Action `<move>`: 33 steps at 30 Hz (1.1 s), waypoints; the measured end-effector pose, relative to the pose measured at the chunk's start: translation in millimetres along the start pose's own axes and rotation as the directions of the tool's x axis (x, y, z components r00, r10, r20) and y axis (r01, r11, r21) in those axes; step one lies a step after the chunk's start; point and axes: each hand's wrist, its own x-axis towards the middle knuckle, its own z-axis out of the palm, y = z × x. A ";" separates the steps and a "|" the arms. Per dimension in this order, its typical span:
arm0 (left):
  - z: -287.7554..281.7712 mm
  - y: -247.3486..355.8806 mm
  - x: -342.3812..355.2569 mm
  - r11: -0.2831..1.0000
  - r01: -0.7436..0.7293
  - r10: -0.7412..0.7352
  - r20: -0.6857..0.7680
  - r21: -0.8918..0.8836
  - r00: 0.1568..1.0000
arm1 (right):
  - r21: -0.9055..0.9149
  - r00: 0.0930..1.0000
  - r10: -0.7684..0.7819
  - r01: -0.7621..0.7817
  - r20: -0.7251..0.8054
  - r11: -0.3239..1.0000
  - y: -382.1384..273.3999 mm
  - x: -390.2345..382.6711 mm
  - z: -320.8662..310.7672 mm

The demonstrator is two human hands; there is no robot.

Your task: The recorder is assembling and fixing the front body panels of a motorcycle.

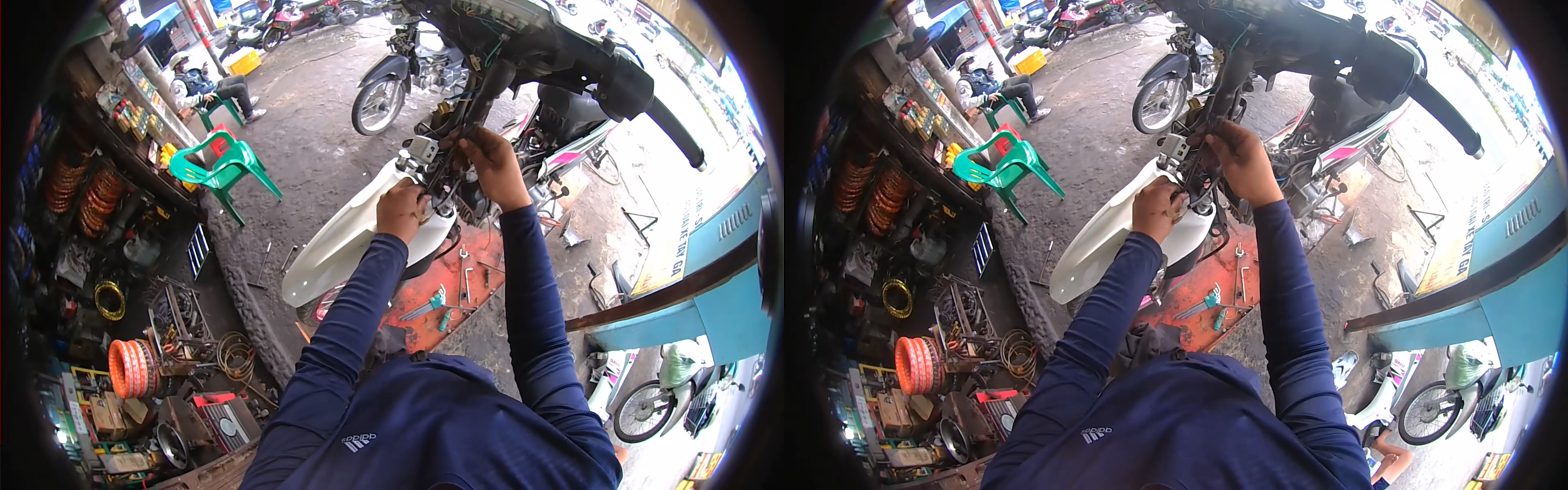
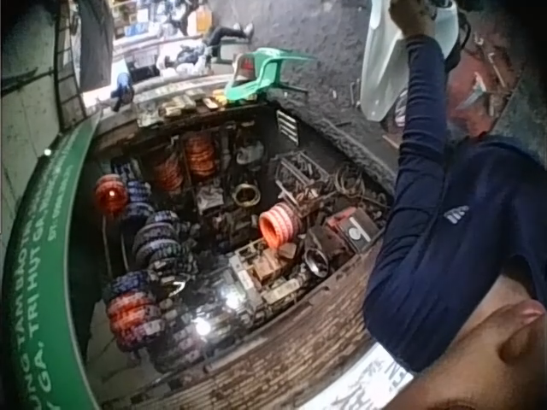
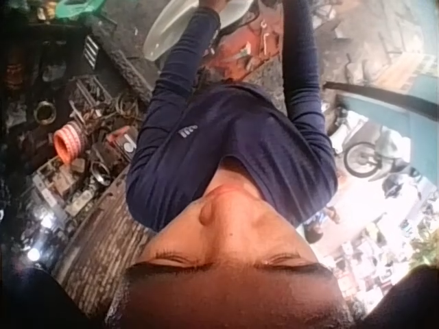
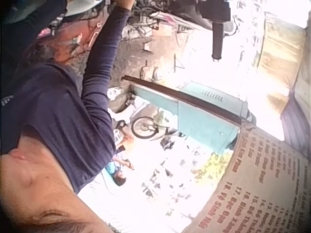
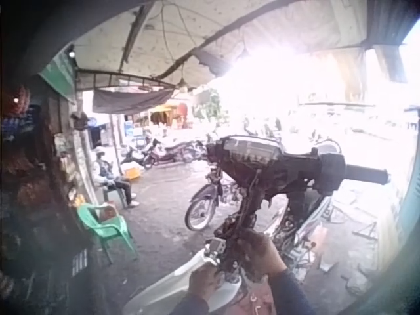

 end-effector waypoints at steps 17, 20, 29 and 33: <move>7.5 2.2 6.8 0.998 0.037 -0.035 -0.036 0.052 0.999 | -0.188 1.000 0.023 -0.024 -0.006 0.982 2.9 8.2 -2.7; 7.4 4.8 5.6 0.996 0.060 -0.057 -0.043 0.061 0.997 | 0.001 0.999 0.028 -0.028 -0.028 1.000 6.1 8.2 -1.4; 19.2 -11.8 5.6 0.990 0.095 -0.094 0.023 -0.102 0.995 | -0.053 0.949 0.064 -0.085 -0.309 0.995 13.3 -0.9 5.8; 8.2 -5.2 4.9 1.000 -0.030 0.030 -0.028 0.006 0.999 | 0.019 0.975 0.081 -0.078 -0.206 0.997 14.3 -7.8 -3.9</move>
